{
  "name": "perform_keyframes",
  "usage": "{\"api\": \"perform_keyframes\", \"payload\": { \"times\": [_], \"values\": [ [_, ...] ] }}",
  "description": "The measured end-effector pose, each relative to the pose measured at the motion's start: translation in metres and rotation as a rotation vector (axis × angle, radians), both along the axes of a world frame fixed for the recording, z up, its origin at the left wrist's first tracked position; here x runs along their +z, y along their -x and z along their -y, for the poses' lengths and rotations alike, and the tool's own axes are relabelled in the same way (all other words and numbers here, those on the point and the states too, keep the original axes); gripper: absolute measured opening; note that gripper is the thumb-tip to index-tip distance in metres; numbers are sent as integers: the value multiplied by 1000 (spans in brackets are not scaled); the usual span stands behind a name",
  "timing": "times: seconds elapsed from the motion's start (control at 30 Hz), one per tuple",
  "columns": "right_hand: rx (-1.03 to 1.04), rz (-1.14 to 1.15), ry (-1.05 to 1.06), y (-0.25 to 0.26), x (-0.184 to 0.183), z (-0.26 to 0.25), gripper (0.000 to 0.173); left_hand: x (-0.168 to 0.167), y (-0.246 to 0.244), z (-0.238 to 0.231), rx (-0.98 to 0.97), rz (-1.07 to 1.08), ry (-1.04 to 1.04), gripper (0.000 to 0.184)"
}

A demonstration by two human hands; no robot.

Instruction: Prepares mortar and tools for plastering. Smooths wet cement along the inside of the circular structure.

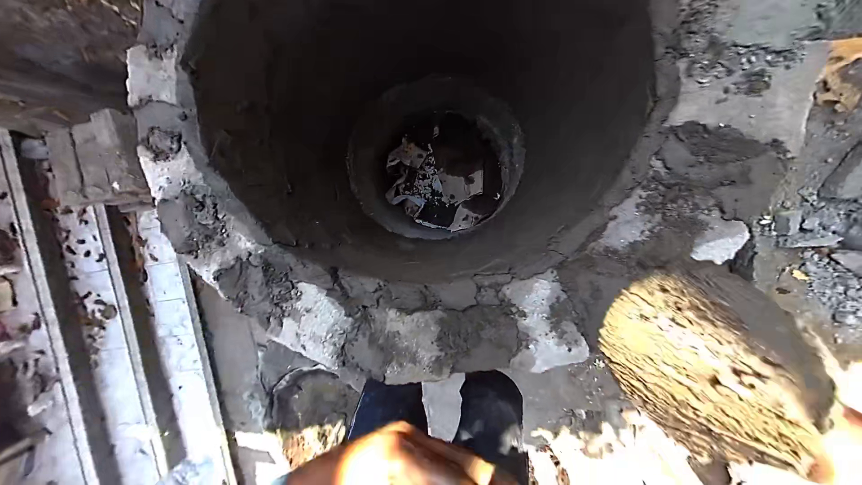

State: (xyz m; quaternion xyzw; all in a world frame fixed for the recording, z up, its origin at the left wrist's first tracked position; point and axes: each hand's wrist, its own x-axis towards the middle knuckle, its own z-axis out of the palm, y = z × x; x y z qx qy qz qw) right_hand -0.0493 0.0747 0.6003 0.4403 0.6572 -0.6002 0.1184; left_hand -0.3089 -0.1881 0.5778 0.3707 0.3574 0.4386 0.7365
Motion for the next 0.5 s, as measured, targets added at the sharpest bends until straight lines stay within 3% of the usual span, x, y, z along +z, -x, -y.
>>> {"api": "perform_keyframes", "payload": {
  "times": [0.07,0.13,0.2,0.23,0.33,0.4,0.5],
  "values": [
    [87,125,83,55,-7,-13,31,9,76,33,368,17,-49,45],
    [164,89,212,105,-28,-23,16,3,129,66,858,-140,-47,43],
    [226,31,414,157,-56,-28,20,-22,166,87,1316,-439,37,39],
    [263,-14,498,181,-70,-29,25,-42,180,97,1431,-709,99,40],
    [384,-127,558,236,-118,-33,27,-97,198,105,1336,-1379,240,75],
    [462,-119,482,260,-150,-35,22,-125,195,103,1265,-1539,296,86],
    [619,-31,423,293,-198,-43,15,-149,188,96,1251,-1580,369,93]
  ]
}}
